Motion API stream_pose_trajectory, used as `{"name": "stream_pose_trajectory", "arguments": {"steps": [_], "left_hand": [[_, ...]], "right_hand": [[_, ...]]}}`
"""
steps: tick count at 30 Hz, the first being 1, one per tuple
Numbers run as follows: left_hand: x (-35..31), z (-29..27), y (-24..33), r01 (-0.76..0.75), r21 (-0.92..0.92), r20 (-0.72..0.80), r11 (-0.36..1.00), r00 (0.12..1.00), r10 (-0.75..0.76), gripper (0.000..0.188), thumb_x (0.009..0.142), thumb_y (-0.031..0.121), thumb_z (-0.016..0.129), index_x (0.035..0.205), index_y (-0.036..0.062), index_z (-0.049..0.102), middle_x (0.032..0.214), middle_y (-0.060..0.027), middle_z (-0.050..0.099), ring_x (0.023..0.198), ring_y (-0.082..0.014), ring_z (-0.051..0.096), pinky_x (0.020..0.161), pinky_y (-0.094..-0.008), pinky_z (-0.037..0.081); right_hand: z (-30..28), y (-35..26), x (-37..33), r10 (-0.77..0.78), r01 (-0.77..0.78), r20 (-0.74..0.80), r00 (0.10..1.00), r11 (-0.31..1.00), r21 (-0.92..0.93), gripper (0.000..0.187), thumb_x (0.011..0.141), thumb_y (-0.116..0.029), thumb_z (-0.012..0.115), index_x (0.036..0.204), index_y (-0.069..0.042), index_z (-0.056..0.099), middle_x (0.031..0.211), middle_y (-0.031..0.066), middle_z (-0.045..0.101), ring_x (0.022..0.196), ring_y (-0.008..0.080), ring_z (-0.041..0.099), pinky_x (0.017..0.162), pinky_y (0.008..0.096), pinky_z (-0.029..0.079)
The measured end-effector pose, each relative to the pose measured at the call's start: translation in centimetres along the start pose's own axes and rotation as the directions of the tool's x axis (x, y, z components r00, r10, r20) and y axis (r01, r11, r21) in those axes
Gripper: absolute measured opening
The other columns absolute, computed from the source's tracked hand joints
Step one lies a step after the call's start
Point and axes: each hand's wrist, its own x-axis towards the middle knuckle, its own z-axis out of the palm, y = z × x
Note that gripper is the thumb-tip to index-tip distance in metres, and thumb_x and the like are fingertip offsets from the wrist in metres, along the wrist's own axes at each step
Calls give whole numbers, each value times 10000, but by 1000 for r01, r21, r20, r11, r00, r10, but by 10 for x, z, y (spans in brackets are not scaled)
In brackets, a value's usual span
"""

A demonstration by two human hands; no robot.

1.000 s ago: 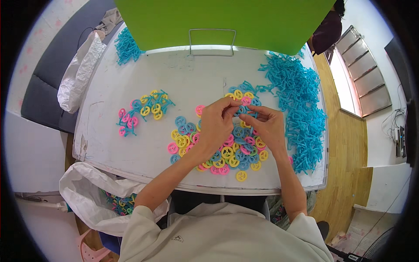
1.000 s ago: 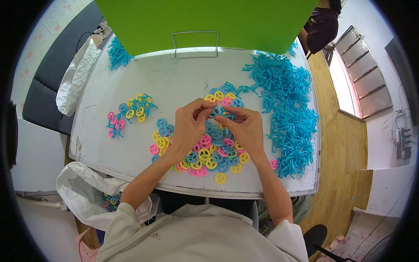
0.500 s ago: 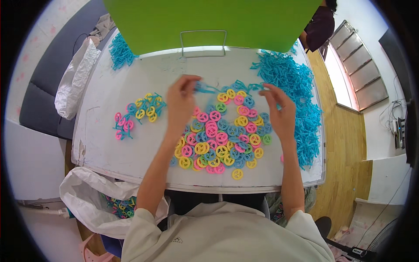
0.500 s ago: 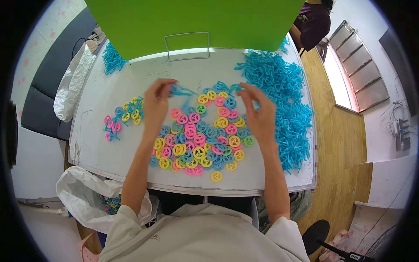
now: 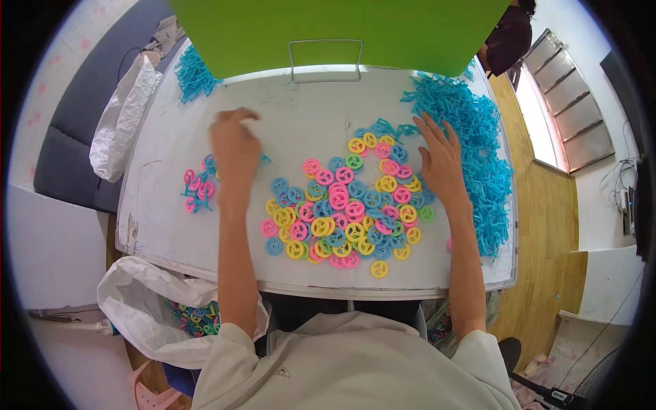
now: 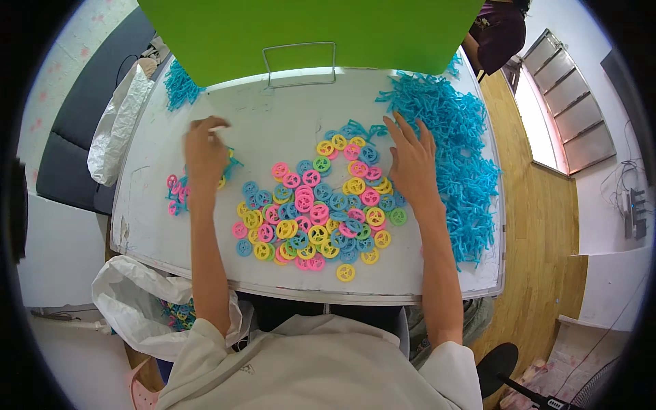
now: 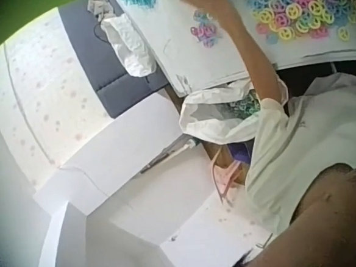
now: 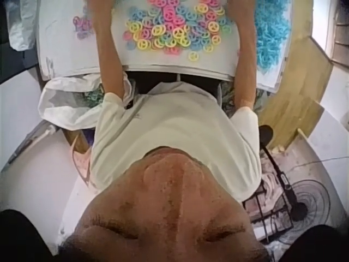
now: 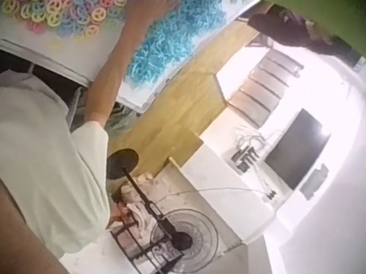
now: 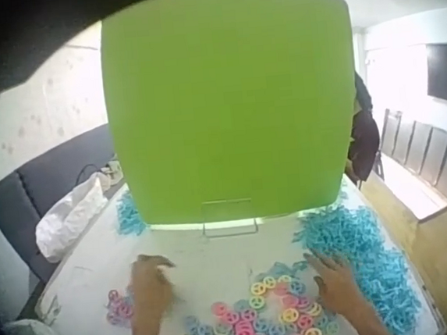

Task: Assembling small yellow and pink plastic smiley-face components into circular units at a table.

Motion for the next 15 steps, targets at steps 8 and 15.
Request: {"name": "stream_pose_trajectory", "arguments": {"steps": [8, 15], "left_hand": [[-32, 25, 56, -23, -196, 536, 980, 835, 127, 177, 737, 95, 712, 900, 45, 667, 896, -128, 631, 771, -243, 601, 718, -354, 480], [-27, 24, 60, 329, -373, 662, 867, 749, 1, 125, 769, 70, 689, 872, 1, 672, 739, -113, 644, 703, -164, 623, 609, -286, 493]], "right_hand": [[7, 0, 4, 67, -67, 10, 998, 997, 25, 373, 761, 3, 647, 1123, -84, 623, 1080, 92, 633, 1162, 332, 482, 1003, 418, 360], [-6, -8, 5, 46, -14, -120, 992, 967, 254, 148, 785, -40, 659, 933, -41, 652, 1041, 94, 650, 1046, 291, 572, 916, 384, 431]]}}
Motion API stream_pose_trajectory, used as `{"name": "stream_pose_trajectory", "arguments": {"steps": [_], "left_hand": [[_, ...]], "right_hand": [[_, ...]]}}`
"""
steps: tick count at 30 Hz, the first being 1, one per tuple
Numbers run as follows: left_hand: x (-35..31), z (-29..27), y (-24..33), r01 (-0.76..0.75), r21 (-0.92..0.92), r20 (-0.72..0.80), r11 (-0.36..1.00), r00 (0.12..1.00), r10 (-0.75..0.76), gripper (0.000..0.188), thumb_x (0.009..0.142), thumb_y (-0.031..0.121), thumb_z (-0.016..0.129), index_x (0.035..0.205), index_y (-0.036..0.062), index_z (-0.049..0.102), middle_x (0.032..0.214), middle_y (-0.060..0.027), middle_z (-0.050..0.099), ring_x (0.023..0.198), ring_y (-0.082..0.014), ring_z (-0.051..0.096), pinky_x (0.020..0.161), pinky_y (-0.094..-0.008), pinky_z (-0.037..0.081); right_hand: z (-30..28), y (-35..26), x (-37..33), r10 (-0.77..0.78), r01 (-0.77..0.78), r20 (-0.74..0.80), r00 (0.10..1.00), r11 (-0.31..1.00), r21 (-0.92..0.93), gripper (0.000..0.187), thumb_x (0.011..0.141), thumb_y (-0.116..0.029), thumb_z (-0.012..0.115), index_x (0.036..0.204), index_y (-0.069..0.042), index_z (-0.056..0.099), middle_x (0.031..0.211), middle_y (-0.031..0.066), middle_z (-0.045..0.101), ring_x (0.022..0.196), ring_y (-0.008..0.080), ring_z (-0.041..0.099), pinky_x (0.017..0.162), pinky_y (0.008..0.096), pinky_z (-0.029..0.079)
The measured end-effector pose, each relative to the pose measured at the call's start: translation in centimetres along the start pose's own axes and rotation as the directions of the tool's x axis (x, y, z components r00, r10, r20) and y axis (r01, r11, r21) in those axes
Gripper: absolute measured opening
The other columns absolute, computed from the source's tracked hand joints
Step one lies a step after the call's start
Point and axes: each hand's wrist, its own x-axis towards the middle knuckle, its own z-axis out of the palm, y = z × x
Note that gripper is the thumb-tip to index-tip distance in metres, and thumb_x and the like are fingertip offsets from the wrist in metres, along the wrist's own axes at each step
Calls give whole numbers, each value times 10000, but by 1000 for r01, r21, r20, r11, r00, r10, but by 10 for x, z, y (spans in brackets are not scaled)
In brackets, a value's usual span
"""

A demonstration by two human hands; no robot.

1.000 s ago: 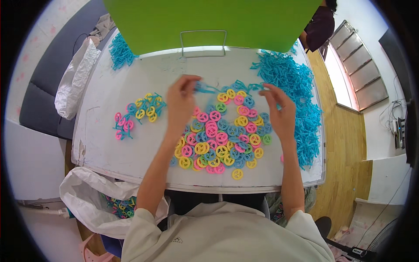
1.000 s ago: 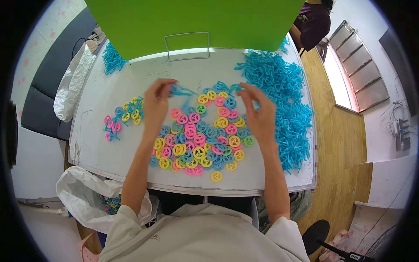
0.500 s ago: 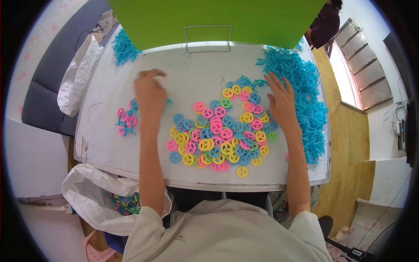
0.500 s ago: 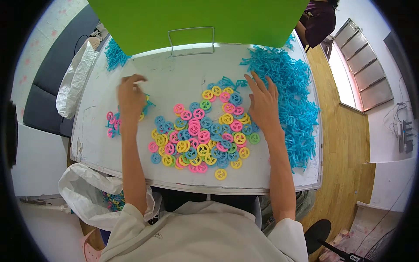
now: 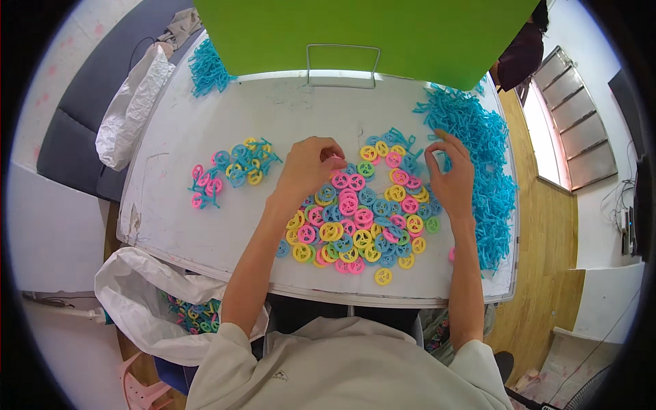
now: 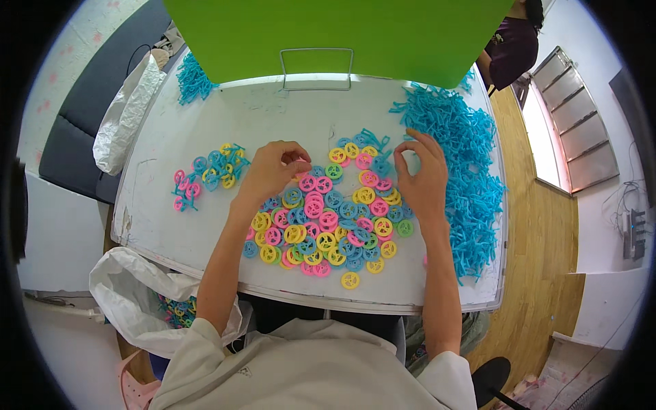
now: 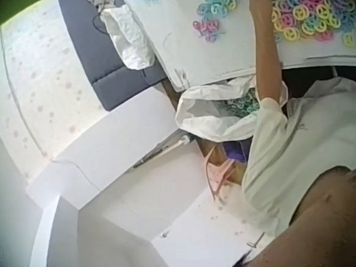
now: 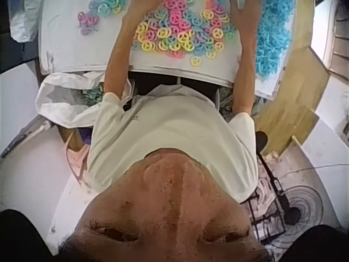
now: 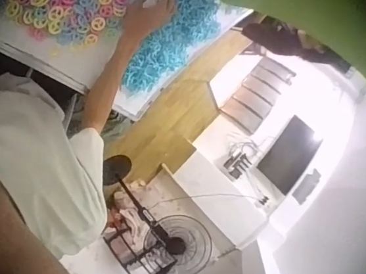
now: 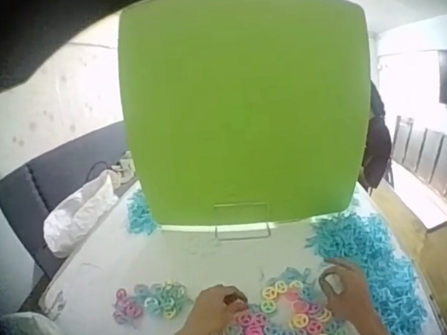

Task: Assembling small yellow and pink plastic smiley-face components into circular units at a table.

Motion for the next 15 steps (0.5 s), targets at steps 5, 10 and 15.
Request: {"name": "stream_pose_trajectory", "arguments": {"steps": [5, 10, 15], "left_hand": [[1, 9, 13, -38, -337, -29, 941, 999, 30, 127, 834, 100, 669, 877, -19, 660, 735, -64, 636, 685, -104, 598, 561, -258, 480], [4, 14, 13, -16, -188, -90, 982, 996, -1, 137, 866, 110, 651, 911, -15, 616, 755, -58, 628, 646, -105, 583, 542, -241, 470], [2, 13, 21, 66, -497, 27, 865, 998, -60, 165, 902, 146, 626, 963, -4, 597, 807, -66, 619, 685, -131, 627, 585, -240, 515]], "right_hand": [[-5, -24, -2, 93, -102, 48, 995, 966, 239, 127, 807, -52, 644, 932, -35, 654, 1024, 110, 665, 995, 257, 611, 856, 356, 468], [-18, -41, -3, 88, -178, 416, 905, 967, 183, 195, 777, -128, 723, 946, -43, 674, 908, 96, 644, 864, 227, 596, 761, 342, 470], [-7, -51, -13, -72, 0, 414, 907, 985, 170, 241, 749, -166, 752, 952, -57, 682, 938, 86, 614, 901, 253, 563, 767, 358, 463]]}}
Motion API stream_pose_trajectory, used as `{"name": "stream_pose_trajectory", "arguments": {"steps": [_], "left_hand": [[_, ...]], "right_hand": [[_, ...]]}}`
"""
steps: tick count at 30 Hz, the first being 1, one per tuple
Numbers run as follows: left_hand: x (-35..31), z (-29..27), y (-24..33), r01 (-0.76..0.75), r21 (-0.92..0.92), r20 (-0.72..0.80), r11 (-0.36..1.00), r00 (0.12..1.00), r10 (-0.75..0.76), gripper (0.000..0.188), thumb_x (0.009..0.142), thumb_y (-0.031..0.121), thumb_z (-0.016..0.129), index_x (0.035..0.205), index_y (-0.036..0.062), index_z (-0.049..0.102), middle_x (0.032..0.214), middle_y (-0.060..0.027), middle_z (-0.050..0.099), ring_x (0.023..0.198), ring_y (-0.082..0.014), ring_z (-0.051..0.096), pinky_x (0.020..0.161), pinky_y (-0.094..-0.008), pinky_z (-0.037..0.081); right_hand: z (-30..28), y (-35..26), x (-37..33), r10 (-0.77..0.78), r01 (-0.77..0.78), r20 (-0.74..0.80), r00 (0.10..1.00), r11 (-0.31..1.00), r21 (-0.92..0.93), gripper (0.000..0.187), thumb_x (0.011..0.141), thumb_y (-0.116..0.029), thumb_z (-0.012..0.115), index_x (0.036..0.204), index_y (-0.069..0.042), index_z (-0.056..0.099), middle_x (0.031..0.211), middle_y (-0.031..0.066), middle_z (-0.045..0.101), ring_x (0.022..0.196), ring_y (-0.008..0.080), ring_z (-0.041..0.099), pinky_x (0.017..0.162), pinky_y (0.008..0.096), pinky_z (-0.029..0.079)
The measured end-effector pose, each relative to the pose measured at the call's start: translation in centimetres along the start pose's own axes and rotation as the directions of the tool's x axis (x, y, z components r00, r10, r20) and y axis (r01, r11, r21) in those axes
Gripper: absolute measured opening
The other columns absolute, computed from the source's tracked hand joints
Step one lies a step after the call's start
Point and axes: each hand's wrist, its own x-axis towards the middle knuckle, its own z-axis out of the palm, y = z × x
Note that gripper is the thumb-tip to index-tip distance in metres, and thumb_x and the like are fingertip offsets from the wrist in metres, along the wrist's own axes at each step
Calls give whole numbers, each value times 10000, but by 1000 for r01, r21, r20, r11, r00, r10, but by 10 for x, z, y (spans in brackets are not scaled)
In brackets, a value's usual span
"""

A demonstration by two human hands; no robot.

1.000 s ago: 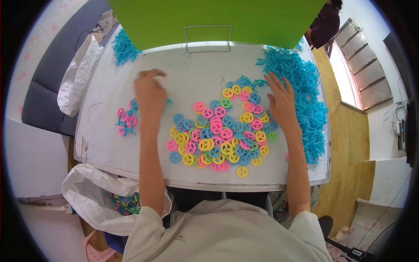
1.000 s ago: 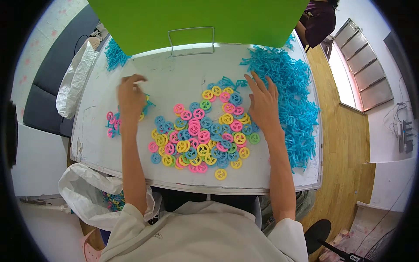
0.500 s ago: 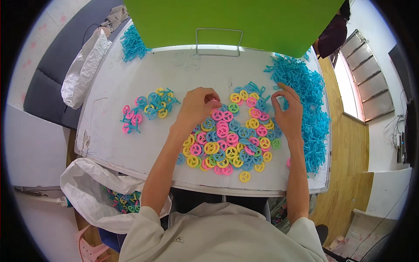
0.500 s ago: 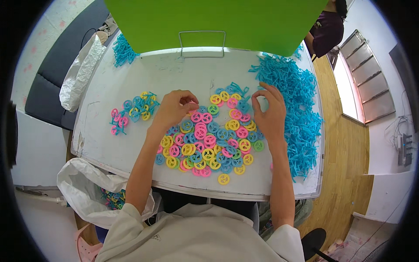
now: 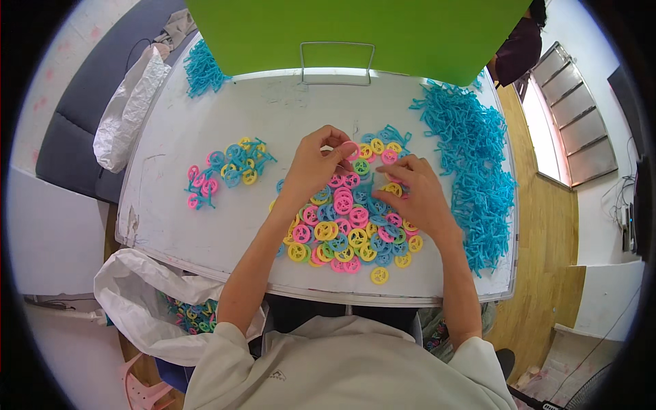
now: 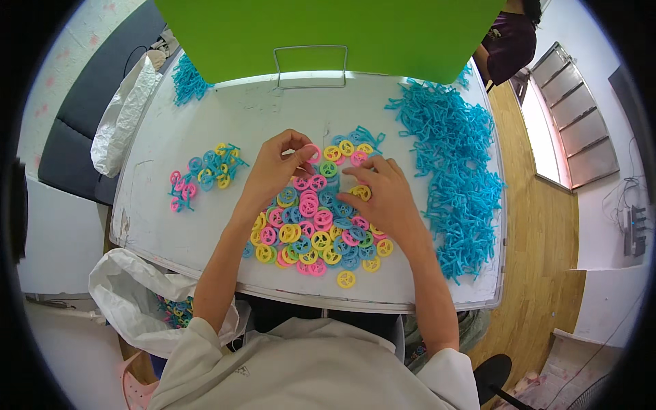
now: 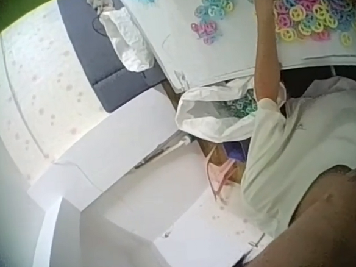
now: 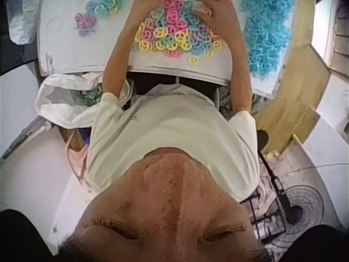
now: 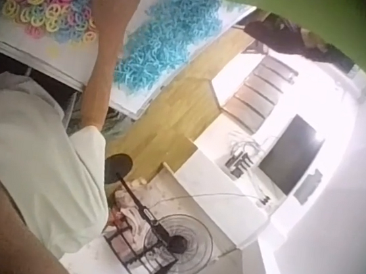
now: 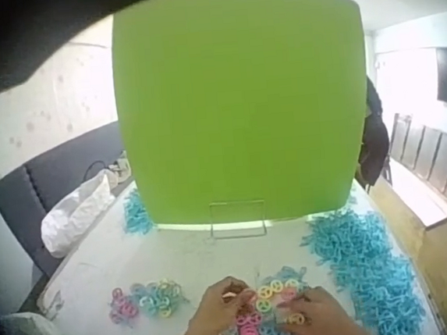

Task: Assembling small yellow and pink plastic smiley-face components into circular units at a table.

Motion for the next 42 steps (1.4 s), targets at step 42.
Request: {"name": "stream_pose_trajectory", "arguments": {"steps": [42], "left_hand": [[-4, 8, 6, 37, -155, 115, 987, 993, -19, 225, 934, 230, 600, 998, 14, 594, 903, -55, 634, 861, -140, 645, 690, -255, 552]], "right_hand": [[11, -5, 3, 462, -373, 21, 886, 686, 625, 223, 804, -73, 731, 995, 20, 665, 839, 20, 640, 675, 38, 562, 580, 181, 442]]}}
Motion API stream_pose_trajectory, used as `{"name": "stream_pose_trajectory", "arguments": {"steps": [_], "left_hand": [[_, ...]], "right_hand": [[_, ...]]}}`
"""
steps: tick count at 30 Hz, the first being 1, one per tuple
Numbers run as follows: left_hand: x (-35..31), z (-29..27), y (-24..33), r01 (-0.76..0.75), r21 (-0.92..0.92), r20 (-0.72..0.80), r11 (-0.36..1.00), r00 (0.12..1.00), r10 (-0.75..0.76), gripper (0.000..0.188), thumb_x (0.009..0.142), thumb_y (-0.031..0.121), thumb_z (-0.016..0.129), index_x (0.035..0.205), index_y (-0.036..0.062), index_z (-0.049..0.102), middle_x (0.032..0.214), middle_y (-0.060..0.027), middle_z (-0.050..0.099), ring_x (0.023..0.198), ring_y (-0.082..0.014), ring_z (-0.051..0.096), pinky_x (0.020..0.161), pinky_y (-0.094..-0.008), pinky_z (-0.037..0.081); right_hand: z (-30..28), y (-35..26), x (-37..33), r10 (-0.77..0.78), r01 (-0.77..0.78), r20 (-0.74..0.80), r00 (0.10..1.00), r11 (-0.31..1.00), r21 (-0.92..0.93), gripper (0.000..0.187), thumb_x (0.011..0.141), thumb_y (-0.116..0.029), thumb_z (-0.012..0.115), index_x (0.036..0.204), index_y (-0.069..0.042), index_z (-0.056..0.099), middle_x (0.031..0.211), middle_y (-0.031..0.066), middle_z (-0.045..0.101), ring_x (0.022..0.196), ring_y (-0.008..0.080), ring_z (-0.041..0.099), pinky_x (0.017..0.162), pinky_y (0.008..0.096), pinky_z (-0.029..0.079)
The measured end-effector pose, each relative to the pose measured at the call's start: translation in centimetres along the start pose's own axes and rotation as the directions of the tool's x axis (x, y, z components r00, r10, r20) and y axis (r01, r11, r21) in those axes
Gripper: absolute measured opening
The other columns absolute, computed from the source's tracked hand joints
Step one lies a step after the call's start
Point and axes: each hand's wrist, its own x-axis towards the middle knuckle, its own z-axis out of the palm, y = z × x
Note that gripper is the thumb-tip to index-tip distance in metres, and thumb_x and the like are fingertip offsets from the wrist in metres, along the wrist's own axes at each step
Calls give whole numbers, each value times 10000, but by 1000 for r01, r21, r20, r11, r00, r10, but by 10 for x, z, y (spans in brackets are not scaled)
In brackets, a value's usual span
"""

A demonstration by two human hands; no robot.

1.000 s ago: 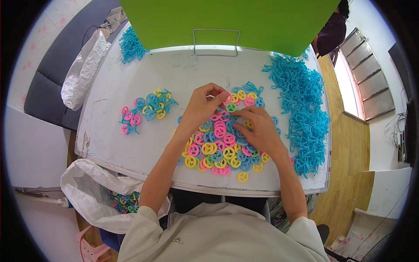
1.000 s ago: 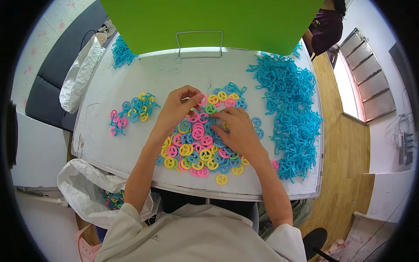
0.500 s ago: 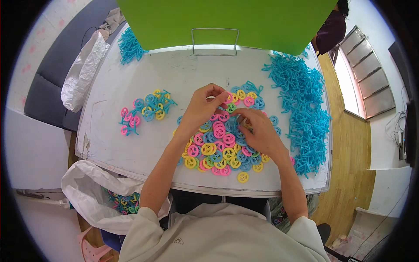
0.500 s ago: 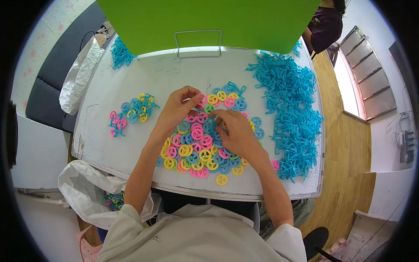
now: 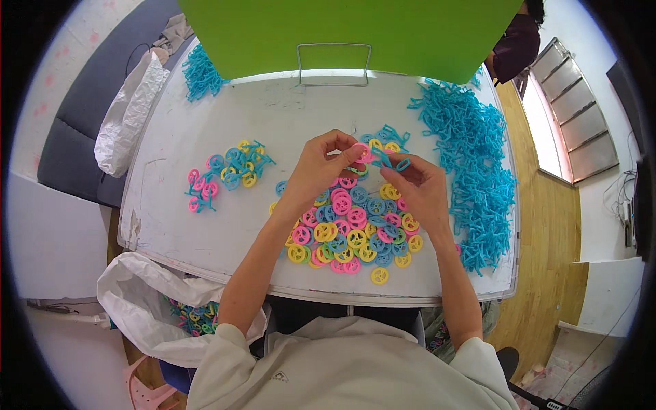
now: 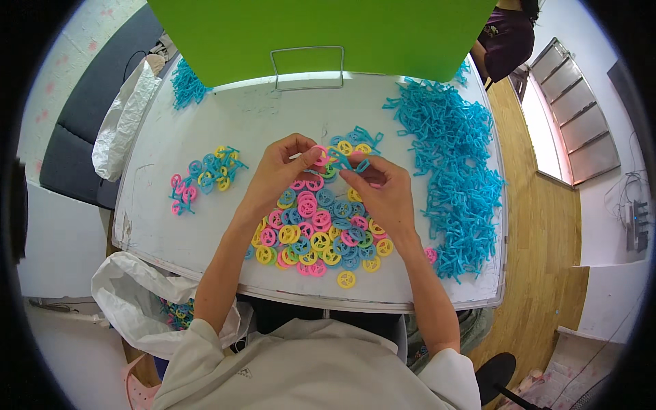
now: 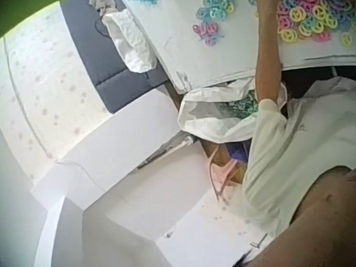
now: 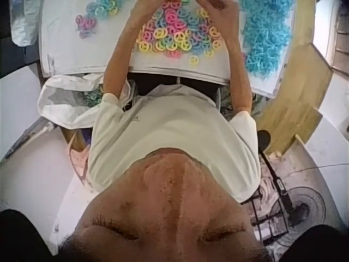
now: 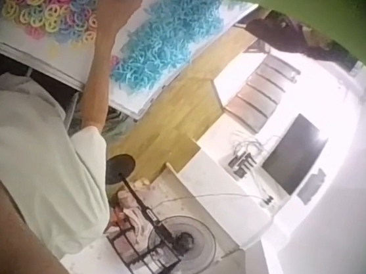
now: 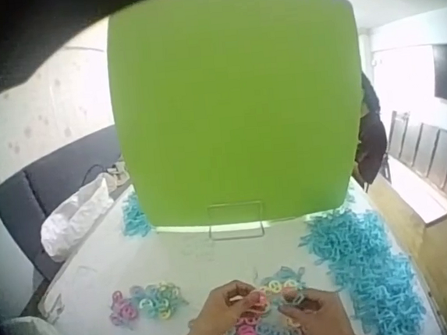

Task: Assembling small yellow and pink plastic smiley-face components into circular units at a table.

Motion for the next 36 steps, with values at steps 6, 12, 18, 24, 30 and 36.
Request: {"name": "stream_pose_trajectory", "arguments": {"steps": [6, 12, 18, 24, 30, 36], "left_hand": [[-1, 2, -3, -38, -11, -36, 999, 999, 38, 230, 947, 252, 578, 981, 24, 584, 919, -48, 629, 859, -131, 639, 674, -247, 544], [-2, 6, -1, 25, -28, -3, 999, 1000, -25, 233, 952, 265, 571, 978, 33, 566, 932, -48, 623, 847, -131, 642, 663, -248, 538], [-2, 7, -5, 40, -27, 35, 999, 999, -39, 241, 954, 256, 566, 995, 19, 548, 937, -62, 624, 846, -148, 653, 639, -257, 542], [-1, 9, -9, 76, -49, 49, 996, 996, -73, 247, 956, 260, 564, 996, 17, 549, 931, -62, 621, 846, -149, 655, 636, -251, 540], [-3, 12, -14, 64, -52, 22, 997, 998, -63, 223, 965, 245, 547, 958, 22, 549, 908, -58, 622, 818, -126, 637, 670, -251, 551], [-3, 25, -26, -80, -94, -70, 992, 995, 74, 139, 963, 137, 532, 928, 2, 532, 882, -67, 618, 810, -117, 628, 712, -272, 575]], "right_hand": [[0, 3, -2, -160, 160, 14, 987, 987, -34, 267, 812, -55, 715, 1060, 27, 662, 864, 29, 620, 667, 45, 545, 576, 195, 441], [5, -6, -5, -312, 308, 15, 950, 927, -215, 257, 782, -34, 720, 1037, -17, 690, 895, 72, 617, 743, 121, 578, 619, 240, 456], [2, -7, -4, -355, 351, 21, 935, 911, -218, 244, 778, -9, 703, 1022, -22, 695, 931, 93, 639, 785, 163, 604, 634, 257, 465], [-2, -7, -3, -372, 371, 47, 927, 894, -251, 190, 768, 18, 690, 956, -8, 691, 919, 101, 641, 784, 184, 612, 637, 269, 470], [-1, -4, -4, -366, 373, 77, 928, 898, -232, 159, 777, 9, 690, 934, -6, 688, 932, 99, 640, 796, 185, 612, 639, 274, 469], [-5, 2, 0, -327, 339, 93, 940, 924, -175, 154, 790, 1, 688, 944, -9, 680, 917, 68, 627, 769, 139, 585, 627, 247, 450]]}}
